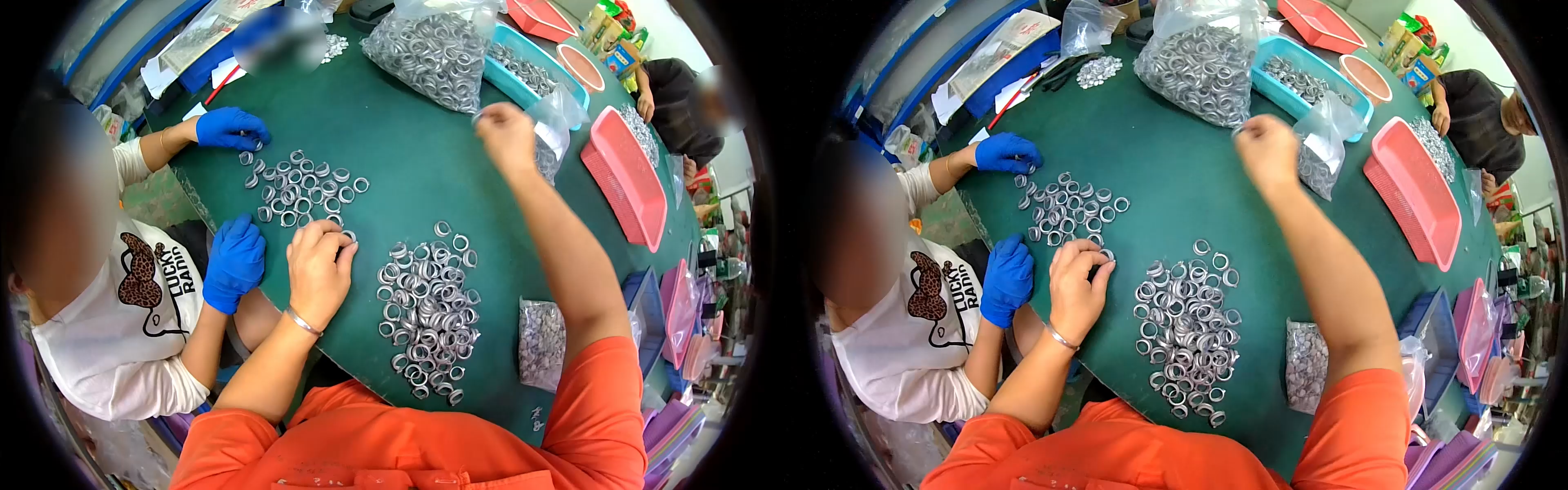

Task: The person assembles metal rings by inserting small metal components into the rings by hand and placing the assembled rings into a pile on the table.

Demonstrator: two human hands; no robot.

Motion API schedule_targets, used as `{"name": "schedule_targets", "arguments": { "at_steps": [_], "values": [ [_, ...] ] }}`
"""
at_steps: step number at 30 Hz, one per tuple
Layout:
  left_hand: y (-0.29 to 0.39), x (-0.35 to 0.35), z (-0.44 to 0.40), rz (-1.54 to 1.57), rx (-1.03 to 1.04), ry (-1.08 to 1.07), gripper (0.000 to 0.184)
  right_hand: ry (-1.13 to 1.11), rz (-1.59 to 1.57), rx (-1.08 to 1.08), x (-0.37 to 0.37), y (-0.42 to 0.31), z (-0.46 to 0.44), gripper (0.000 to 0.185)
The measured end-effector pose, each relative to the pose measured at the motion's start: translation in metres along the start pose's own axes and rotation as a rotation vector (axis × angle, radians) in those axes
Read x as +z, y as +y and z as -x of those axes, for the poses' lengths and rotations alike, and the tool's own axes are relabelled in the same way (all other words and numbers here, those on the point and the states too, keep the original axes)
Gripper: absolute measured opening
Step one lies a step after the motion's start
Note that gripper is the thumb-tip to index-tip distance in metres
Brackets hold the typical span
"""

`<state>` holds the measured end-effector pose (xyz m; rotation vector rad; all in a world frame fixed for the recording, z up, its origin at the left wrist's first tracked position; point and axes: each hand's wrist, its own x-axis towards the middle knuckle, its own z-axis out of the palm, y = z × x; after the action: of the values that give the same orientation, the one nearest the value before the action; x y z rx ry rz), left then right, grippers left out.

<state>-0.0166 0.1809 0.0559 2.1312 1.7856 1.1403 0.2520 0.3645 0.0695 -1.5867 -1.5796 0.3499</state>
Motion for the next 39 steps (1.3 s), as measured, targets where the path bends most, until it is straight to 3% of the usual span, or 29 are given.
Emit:
{"name": "schedule_targets", "arguments": {
  "at_steps": [2,4,5,6,7,9,11,13,15,16,17,19,21,23,25,26,27,29,31,32,34,35,37,39],
  "values": [
    [-0.001,0.000,0.001,0.014,0.000,-0.002,0.013,0.067,-0.163,0.253,-0.029,-0.008,-0.032,0.016],
    [-0.005,0.000,0.004,0.025,0.016,0.000,0.013,0.200,-0.167,0.198,-0.047,0.009,-0.065,0.021],
    [-0.006,-0.002,0.006,0.004,-0.006,-0.014,0.013,0.117,-0.122,0.087,-0.054,0.041,-0.089,0.023],
    [-0.005,-0.001,0.006,0.028,0.014,-0.007,0.013,0.264,-0.364,0.210,-0.043,0.020,-0.086,0.023],
    [-0.006,0.001,0.004,0.055,0.042,0.010,0.013,0.240,-0.378,0.220,-0.036,0.001,-0.076,0.023],
    [-0.007,0.001,0.006,0.044,0.056,0.001,0.017,-0.040,-0.032,0.016,-0.028,-0.027,-0.040,0.021],
    [0.001,0.000,0.006,0.253,-0.141,-0.057,0.025,-0.363,-0.032,-0.249,0.005,-0.035,0.004,0.018],
    [0.003,0.001,0.007,0.301,-0.225,-0.100,0.031,-0.496,-0.058,-0.544,0.035,-0.056,0.046,0.018],
    [0.005,0.002,0.005,1.027,-0.620,-0.148,0.031,-0.556,-0.220,-0.560,0.059,-0.072,0.077,0.023],
    [0.002,-0.001,0.002,1.195,-0.730,-0.211,0.030,-0.532,-0.149,-0.582,0.068,-0.074,0.085,0.023],
    [-0.002,-0.003,0.001,1.186,-0.738,-0.216,0.030,-0.509,-0.077,-0.604,0.075,-0.074,0.092,0.023],
    [-0.006,-0.005,0.000,1.719,-0.863,-0.252,0.029,-0.434,-0.103,-0.677,0.079,-0.072,0.090,0.025],
    [-0.005,-0.007,0.001,1.761,-0.887,-0.241,0.028,-0.654,-0.295,-0.264,0.073,-0.068,0.087,0.028],
    [-0.005,-0.005,0.002,1.701,-0.909,-0.214,0.023,-0.853,-0.628,0.172,0.052,-0.074,0.086,0.022],
    [0.000,-0.002,0.004,1.607,-0.948,-0.219,0.021,-1.005,-0.739,0.275,0.027,-0.076,0.085,0.022],
    [0.003,-0.001,0.003,1.510,-0.973,-0.216,0.018,-1.004,-0.736,0.278,0.017,-0.075,0.085,0.022],
    [0.009,-0.002,0.003,1.510,-0.975,-0.215,0.018,-1.173,-0.718,0.225,0.009,-0.073,0.085,0.021],
    [0.023,-0.004,0.005,1.002,-0.767,-0.472,0.015,-1.465,-0.589,0.138,-0.007,-0.077,0.087,0.016],
    [0.027,-0.002,0.011,0.665,-0.423,-0.513,0.011,-1.543,-0.296,-0.047,-0.010,-0.076,0.081,0.014],
    [0.026,-0.003,0.009,0.595,-0.292,-0.427,0.011,-1.544,-0.301,-0.050,-0.006,-0.078,0.080,0.014],
    [0.016,-0.001,-0.001,0.374,-0.082,-0.208,0.011,-1.063,-0.190,-0.390,0.012,-0.087,0.079,0.013],
    [0.006,0.002,-0.009,0.226,0.002,-0.072,0.011,-1.056,-0.197,-0.393,0.027,-0.088,0.081,0.013],
    [-0.013,0.006,-0.027,-0.015,0.049,0.115,0.010,-0.677,-0.190,-0.472,0.062,-0.084,0.092,0.012],
    [-0.028,0.005,-0.039,-0.177,0.067,0.066,0.010,-0.593,-0.133,-0.503,0.078,-0.083,0.101,0.013]
  ]
}}
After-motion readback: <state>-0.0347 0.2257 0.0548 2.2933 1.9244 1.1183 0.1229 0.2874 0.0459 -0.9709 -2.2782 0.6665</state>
